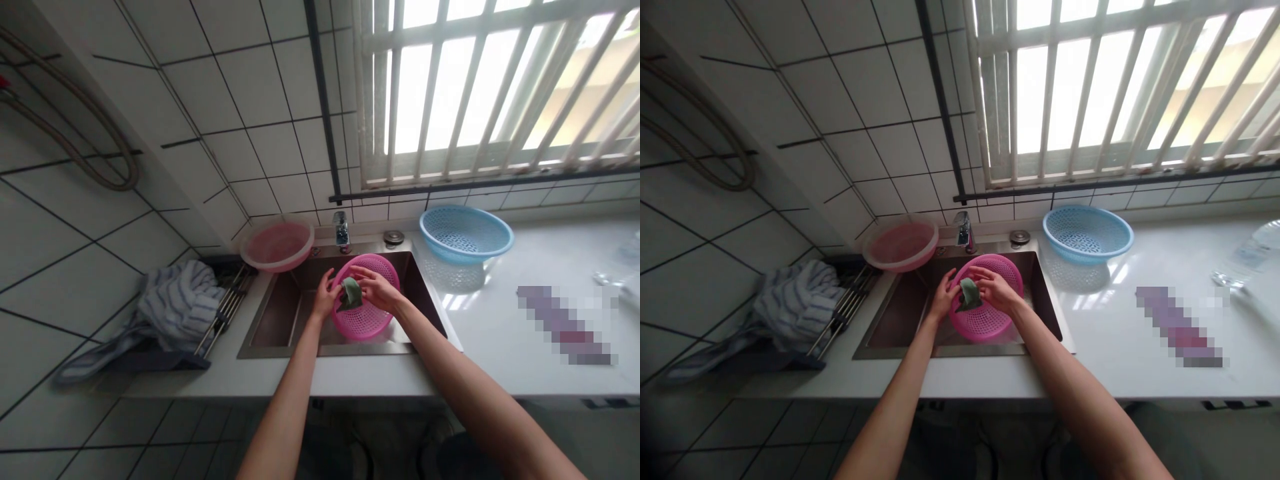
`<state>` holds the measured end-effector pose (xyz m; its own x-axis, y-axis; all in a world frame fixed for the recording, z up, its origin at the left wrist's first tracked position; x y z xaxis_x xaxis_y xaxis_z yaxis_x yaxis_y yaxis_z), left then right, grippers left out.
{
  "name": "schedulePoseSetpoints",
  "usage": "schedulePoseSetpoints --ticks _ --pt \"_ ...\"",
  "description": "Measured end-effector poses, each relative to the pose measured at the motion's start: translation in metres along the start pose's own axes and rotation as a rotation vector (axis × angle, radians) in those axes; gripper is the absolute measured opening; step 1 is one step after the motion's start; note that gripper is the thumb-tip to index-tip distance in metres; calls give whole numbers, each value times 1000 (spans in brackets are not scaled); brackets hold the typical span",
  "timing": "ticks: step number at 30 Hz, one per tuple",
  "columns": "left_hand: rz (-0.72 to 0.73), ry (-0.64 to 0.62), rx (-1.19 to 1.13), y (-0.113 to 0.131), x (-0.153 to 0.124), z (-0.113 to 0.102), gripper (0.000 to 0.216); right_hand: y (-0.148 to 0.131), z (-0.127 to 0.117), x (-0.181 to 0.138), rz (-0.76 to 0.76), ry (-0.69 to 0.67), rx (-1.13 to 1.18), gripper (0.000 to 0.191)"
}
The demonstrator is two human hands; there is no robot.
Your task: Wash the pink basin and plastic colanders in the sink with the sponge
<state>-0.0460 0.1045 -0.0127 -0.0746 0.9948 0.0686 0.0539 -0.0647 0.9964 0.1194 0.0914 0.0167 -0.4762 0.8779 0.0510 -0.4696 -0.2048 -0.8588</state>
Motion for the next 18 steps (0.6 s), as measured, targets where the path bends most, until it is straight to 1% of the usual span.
schedulePoseSetpoints --ticks 4,6,7,8,10,12,14,16,18 --pt "47 101 208 7 -3 -12 64 -30 -24 0 -124 149 48 56" --pt "56 94 303 9 -5 -12 68 -43 -30 -1 -189 183 -12 53" --pt "48 80 327 8 -5 -10 71 -46 -29 0 -208 178 -84 52" --pt "37 64 334 7 -6 -9 73 -47 -25 0 -223 159 -190 49" --pt "18 38 317 5 -6 -5 72 -47 -11 0 -271 90 -489 43" --pt "14 21 297 4 -5 -2 67 -46 6 -2 -358 16 -832 36" --pt "28 1 297 6 -5 0 61 -47 17 -7 -463 -15 -1117 32" --pt "57 -24 304 10 -5 3 55 -50 18 -11 -536 -22 -1303 28" --pt "78 -43 313 14 -6 5 52 -53 13 -14 -582 -6 -1416 25"
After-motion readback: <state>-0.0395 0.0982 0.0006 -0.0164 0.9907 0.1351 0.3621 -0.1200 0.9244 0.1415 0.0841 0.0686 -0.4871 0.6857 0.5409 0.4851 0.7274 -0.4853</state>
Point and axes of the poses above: each hand's wrist, its own x-axis towards the middle knuckle, its own z-axis out of the palm, y = z × x, the point moved 10 cm from there along x, towards the middle knuckle, and after that the axes turned 2 degrees about -x, right-handed, at the moved point
